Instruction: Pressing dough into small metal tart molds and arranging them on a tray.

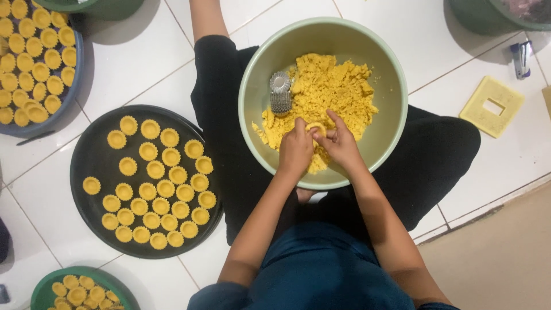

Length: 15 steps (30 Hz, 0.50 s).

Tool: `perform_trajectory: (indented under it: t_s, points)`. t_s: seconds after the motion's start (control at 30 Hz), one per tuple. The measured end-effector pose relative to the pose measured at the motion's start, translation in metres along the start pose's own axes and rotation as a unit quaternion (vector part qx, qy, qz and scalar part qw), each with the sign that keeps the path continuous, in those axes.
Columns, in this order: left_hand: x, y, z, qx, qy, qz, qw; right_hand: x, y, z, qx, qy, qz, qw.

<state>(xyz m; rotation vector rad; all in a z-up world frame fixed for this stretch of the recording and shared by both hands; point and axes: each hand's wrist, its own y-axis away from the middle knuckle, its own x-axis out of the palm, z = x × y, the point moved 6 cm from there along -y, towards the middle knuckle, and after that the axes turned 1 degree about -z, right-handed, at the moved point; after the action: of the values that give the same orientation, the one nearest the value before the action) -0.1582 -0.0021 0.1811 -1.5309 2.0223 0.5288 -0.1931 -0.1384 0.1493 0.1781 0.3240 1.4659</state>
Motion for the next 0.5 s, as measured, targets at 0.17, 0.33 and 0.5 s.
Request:
perform_trajectory:
  t_s: [0.17,0.33,0.5]
  points:
    - [-0.007,0.000,-0.003,0.008,-0.052,0.008,0.999,0.000,-0.001,-0.002,-0.001,0.022,-0.012,1.000]
    - [0.001,-0.001,0.006,0.009,-0.058,0.027,0.998,-0.001,-0.005,-0.001,-0.004,0.031,-0.015,0.999]
    - [0.000,0.000,0.000,0.020,-0.068,0.026,0.997,0.000,-0.006,-0.002,-0.025,0.029,-0.008,0.999]
